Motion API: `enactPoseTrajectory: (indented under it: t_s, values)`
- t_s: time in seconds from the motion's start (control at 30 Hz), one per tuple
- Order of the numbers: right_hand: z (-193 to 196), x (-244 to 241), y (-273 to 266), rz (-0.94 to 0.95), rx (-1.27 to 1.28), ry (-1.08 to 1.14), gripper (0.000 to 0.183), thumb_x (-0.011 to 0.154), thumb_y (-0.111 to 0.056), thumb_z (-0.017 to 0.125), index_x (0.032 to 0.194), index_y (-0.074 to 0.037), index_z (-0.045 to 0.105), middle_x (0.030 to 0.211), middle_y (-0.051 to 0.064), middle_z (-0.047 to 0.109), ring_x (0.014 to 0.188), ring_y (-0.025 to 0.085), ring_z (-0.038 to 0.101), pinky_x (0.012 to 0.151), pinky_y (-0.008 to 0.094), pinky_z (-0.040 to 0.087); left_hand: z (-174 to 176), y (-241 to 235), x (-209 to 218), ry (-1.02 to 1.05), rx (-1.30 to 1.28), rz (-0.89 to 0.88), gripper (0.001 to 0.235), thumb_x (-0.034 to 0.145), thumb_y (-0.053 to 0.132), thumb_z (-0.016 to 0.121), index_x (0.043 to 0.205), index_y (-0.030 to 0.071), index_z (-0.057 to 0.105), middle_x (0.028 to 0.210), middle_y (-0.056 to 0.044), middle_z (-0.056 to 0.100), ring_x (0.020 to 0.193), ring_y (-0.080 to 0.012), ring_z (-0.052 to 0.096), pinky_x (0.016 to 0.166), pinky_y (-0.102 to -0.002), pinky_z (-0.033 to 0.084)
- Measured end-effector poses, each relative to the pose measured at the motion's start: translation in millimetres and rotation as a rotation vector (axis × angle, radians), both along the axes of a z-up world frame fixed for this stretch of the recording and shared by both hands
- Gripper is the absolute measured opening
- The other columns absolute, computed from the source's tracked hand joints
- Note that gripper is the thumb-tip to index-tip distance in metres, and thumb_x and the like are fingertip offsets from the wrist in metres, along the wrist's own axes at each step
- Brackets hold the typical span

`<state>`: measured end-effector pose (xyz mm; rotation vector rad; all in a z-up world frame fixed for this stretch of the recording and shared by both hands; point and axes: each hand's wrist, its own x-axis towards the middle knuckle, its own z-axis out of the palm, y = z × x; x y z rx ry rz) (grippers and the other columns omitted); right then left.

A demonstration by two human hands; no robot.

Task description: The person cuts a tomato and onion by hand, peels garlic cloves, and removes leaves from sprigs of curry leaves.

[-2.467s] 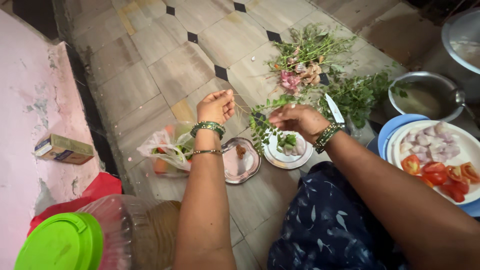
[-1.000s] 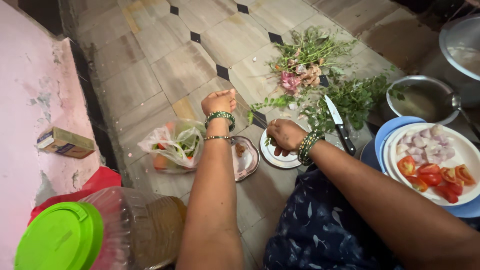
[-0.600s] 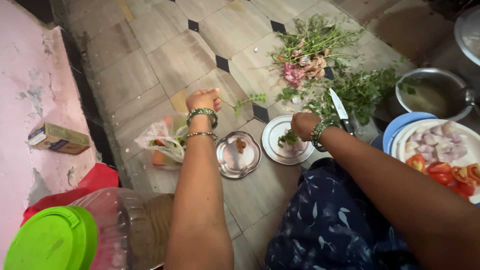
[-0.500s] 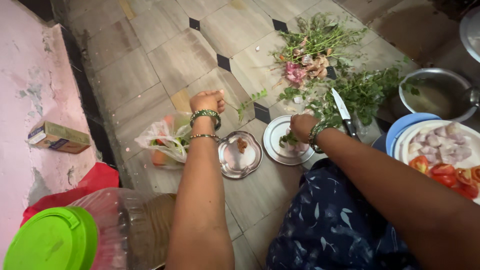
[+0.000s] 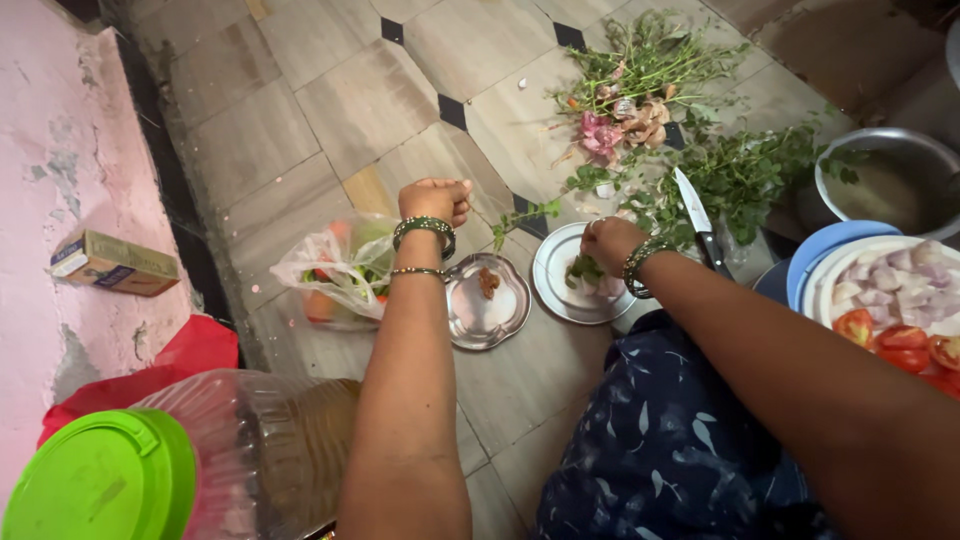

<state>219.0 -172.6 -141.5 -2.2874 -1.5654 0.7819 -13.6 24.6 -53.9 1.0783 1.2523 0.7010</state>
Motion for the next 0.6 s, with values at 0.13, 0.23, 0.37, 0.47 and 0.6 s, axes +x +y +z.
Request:
enactPoseTrajectory:
  t_s: [0.13,0.23,0.37,0.47,0.6]
  values:
    - [-3.6,3.9,-6.0,-0.053,-0.023,0.029,0.023,0.092,-0.03,0.067,0.106,-0.015,0.078,0.106,0.012,0.077,0.101,0.031,0.072,0.092,0.042,0.056,-5.6,-2.5,-1.0,0.029,0.002,-0.022,0.018,0.078,0.003,0.083,0.08,-0.001,0.066,0.068,-0.008,0.069,0.052,-0.0128,0.063,0.045,-0.026,0.052]
    - [-2.4,8.1,-6.9,-0.074,-0.034,0.037,0.022,0.093,-0.029,0.067,0.105,-0.015,0.078,0.107,0.012,0.075,0.102,0.031,0.071,0.093,0.042,0.054,-13.2,0.3,-4.6,0.012,-0.015,-0.057,0.018,0.078,0.002,0.083,0.081,0.001,0.066,0.068,-0.008,0.069,0.052,-0.0135,0.063,0.044,-0.027,0.049]
    - [-1.0,12.6,-11.6,-0.057,0.02,0.045,0.021,0.092,-0.02,0.063,0.104,-0.014,0.079,0.105,0.013,0.077,0.102,0.03,0.072,0.094,0.04,0.055,-30.3,4.7,-6.8,0.058,-0.055,-0.158,0.015,0.078,0.0,0.081,0.083,0.002,0.067,0.069,-0.008,0.069,0.053,-0.0136,0.061,0.044,-0.028,0.048]
    - [1.7,12.2,-14.6,-0.095,-0.003,0.047,0.022,0.089,-0.014,0.062,0.105,-0.014,0.078,0.106,0.012,0.077,0.102,0.029,0.072,0.094,0.039,0.056,-44.9,0.7,-4.2,0.073,-0.12,-0.299,0.01,0.08,-0.003,0.073,0.086,0.004,0.07,0.07,-0.007,0.069,0.055,-0.0134,0.065,0.045,-0.028,0.049]
    - [0.8,12.2,-14.4,-0.109,-0.004,0.047,0.026,0.087,-0.011,0.063,0.11,-0.015,0.076,0.108,0.011,0.076,0.102,0.028,0.072,0.092,0.039,0.056,-70.6,-24.7,11.7,0.164,-0.086,-0.461,0.011,0.084,0.001,0.071,0.094,0.004,0.075,0.071,-0.007,0.071,0.057,-0.0156,0.066,0.049,-0.031,0.054]
